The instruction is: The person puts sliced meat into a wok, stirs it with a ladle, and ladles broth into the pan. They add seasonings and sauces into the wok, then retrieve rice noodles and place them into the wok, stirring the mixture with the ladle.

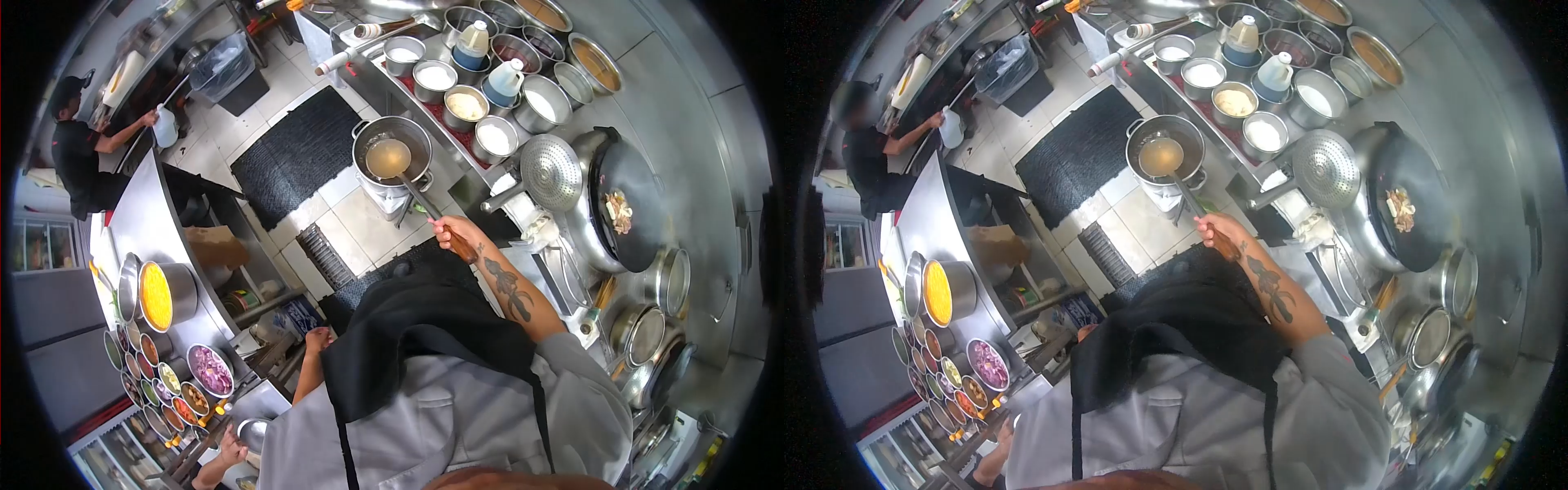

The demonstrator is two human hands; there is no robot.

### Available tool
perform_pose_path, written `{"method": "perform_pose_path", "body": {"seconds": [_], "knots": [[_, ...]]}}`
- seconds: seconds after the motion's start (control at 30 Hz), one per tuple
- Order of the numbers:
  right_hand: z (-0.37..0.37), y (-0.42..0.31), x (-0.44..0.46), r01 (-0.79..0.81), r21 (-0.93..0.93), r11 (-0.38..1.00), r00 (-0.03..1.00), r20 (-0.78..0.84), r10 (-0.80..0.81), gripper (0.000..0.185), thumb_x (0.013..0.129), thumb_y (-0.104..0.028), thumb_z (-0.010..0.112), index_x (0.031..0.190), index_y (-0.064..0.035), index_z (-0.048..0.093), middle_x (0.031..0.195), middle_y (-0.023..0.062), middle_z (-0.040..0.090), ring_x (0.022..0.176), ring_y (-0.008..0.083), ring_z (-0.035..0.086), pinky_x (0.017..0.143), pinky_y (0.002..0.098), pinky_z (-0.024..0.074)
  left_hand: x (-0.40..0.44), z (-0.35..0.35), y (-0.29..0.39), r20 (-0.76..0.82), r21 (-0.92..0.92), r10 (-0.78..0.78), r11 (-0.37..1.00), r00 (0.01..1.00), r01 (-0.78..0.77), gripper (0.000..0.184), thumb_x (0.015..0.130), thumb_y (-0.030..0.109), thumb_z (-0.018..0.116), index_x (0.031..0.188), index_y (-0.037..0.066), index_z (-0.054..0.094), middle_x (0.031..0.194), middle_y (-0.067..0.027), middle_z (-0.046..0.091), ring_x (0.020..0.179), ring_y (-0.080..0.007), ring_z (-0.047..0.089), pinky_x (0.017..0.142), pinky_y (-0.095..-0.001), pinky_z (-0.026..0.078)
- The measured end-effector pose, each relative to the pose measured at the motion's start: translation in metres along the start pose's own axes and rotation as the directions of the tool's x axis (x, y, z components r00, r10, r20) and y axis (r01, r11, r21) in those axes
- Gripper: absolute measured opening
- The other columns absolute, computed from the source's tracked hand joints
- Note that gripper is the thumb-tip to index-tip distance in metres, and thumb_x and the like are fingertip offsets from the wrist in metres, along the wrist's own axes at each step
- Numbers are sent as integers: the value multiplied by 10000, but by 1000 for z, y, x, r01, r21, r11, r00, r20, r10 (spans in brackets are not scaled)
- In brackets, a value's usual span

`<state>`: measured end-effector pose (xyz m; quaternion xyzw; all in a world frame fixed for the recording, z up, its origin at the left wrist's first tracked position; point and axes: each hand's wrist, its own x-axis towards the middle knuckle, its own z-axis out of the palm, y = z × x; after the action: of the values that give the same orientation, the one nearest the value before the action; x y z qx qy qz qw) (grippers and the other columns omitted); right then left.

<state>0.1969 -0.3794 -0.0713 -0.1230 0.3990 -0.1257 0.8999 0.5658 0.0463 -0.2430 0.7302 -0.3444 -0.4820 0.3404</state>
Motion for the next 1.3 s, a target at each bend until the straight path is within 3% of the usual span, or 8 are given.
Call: {"method": "perform_pose_path", "body": {"seconds": [0.13,0.3,0.4,0.5,0.6,0.9,1.17,1.3], "knots": [[9,0,-30,49,-8,999,999,-5,-49,281,901,-73,505,1165,-12,432,713,-23,469,540,62,426,481,240,354,18,0,-27,67,-50,215,976,974,-212,155,878,99,662,951,-36,682,755,-110,678,632,-193,674,538,-318,564],[29,1,-71,114,-71,991,992,-44,-117,263,920,-88,478,1163,9,442,727,-12,473,521,66,425,468,241,358,38,10,-17,71,136,-32,990,997,22,141,887,94,641,929,-37,667,747,-92,659,610,-181,642,546,-300,546],[34,4,-92,136,-65,989,990,-41,-139,263,924,-86,477,1166,13,455,733,-9,473,522,62,419,468,235,353,41,15,3,38,17,-68,998,997,67,142,899,109,622,928,-26,656,746,-76,647,600,-177,625,530,-294,521],[47,5,-115,141,-73,987,987,-64,-146,262,925,-84,474,1167,17,474,737,-7,474,520,58,415,468,233,351,42,20,45,33,-102,-250,962,968,253,131,905,121,604,945,7,656,742,-58,639,593,-175,619,491,-283,479],[60,6,-138,159,-75,984,984,-67,-164,274,921,-86,479,1172,22,483,741,-7,474,528,54,415,468,233,349,47,25,73,43,-60,-384,920,922,386,123,904,119,583,961,44,662,736,-44,635,580,-167,616,458,-268,437],[78,12,-213,140,-53,989,979,-140,-146,323,893,-59,464,1206,12,501,703,-4,476,431,45,412,390,226,364,65,40,76,103,12,-465,885,879,466,146,907,152,544,958,67,651,718,-29,624,536,-152,599,417,-266,407],[77,10,-327,185,28,982,967,-185,-177,394,878,-91,498,1250,35,465,697,-19,470,421,32,408,387,218,348,98,86,29,133,-144,-462,866,877,479,119,900,141,562,927,66,651,682,-19,604,529,-146,586,415,-266,410],[47,14,-395,270,124,955,950,-198,-243,384,877,-90,508,1237,43,484,700,-24,471,431,35,412,385,209,327,97,138,55,172,-8,-431,899,886,438,123,909,145,563,895,53,644,679,-23,604,525,-136,580,419,-270,415]]}}
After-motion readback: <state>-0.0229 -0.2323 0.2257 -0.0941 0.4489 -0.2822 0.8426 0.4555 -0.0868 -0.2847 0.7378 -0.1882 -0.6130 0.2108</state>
